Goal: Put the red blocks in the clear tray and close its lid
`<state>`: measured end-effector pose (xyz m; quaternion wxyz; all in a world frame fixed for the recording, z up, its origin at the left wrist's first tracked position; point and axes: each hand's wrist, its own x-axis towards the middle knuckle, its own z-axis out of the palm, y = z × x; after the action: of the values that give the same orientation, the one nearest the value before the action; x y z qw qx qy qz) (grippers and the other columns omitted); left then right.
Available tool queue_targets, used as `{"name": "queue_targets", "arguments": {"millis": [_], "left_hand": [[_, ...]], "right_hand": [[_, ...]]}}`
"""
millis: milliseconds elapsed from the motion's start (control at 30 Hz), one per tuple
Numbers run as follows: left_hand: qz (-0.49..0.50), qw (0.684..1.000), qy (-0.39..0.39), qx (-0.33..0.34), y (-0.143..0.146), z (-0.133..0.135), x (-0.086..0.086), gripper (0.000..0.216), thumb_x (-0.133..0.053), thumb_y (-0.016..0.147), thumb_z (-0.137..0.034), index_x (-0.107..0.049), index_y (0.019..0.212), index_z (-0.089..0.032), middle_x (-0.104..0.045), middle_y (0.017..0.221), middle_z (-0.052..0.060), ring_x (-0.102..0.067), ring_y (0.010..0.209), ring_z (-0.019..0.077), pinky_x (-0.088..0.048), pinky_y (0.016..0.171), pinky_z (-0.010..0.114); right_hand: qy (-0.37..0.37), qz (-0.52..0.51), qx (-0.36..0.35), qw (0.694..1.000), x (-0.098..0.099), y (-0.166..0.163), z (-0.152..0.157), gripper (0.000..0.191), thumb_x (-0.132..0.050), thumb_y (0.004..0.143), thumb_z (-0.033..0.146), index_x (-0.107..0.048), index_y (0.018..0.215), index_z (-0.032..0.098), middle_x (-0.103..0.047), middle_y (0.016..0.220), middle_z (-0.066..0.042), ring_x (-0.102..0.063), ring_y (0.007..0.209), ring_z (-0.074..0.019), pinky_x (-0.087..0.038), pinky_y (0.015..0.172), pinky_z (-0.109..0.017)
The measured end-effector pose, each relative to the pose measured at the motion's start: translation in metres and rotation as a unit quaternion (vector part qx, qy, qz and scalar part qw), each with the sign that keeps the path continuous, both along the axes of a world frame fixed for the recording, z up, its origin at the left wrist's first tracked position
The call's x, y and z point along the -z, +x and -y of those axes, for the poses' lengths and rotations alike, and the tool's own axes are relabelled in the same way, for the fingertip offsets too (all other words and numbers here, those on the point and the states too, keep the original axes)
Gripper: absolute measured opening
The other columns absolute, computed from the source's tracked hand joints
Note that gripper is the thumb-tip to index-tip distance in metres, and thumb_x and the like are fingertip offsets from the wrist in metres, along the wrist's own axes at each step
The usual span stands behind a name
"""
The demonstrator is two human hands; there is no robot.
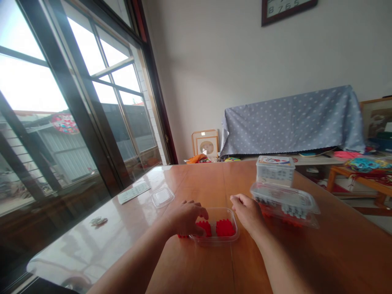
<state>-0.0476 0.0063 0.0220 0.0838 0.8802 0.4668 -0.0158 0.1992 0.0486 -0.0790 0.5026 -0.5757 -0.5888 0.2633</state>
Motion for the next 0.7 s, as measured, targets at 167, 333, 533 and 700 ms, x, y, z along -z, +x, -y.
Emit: {"name": "queue_targets", "arguments": {"millis": [167,333,533,700], "left_hand": [[0.019,1.0,0.019,0.012,0.003,0.007,-0.001,0.024,-0.065,0.078,-0.026,-0.071,0.101,-0.03,-0.073,0.106,0.002,-0.06,0.107,0.0288,-0.042,0.094,0.043],[0.083,0.996,0.027,0.0,-0.005,0.011,-0.007,0.027,-0.055,0.08,-0.016,-0.069,0.1,-0.028,-0.074,0.102,0.0,-0.062,0.105,0.0247,-0.044,0.096,0.04],[0.162,0.984,0.02,-0.065,-0.054,0.002,-0.004,0.032,-0.057,0.076,-0.013,-0.063,0.107,-0.022,-0.069,0.11,0.004,-0.064,0.1,0.0202,-0.051,0.086,0.03],[0.124,0.989,-0.001,-0.082,-0.079,0.01,-0.001,0.052,-0.073,0.068,-0.025,-0.06,0.119,-0.025,-0.065,0.119,0.006,-0.061,0.107,0.0253,-0.051,0.089,0.034]], "right_hand": [[0.004,-0.004,-0.001,1.0,0.001,0.0,-0.001,0.041,-0.052,0.088,0.057,-0.068,0.074,0.022,-0.071,0.068,-0.002,-0.063,0.066,-0.0197,-0.042,0.062,-0.029],[0.008,-0.003,0.006,1.0,0.0,0.0,0.0,0.043,-0.051,0.088,0.058,-0.066,0.07,0.022,-0.07,0.066,-0.002,-0.062,0.064,-0.0196,-0.042,0.061,-0.029],[0.007,-0.002,0.003,1.0,-0.001,0.0,-0.001,0.042,-0.052,0.087,0.057,-0.067,0.071,0.022,-0.07,0.067,-0.002,-0.063,0.065,-0.0197,-0.043,0.062,-0.029],[-0.003,-0.001,0.001,1.0,-0.001,-0.001,-0.001,0.043,-0.052,0.087,0.058,-0.068,0.072,0.022,-0.07,0.065,-0.002,-0.062,0.064,-0.0195,-0.042,0.061,-0.03]]}}
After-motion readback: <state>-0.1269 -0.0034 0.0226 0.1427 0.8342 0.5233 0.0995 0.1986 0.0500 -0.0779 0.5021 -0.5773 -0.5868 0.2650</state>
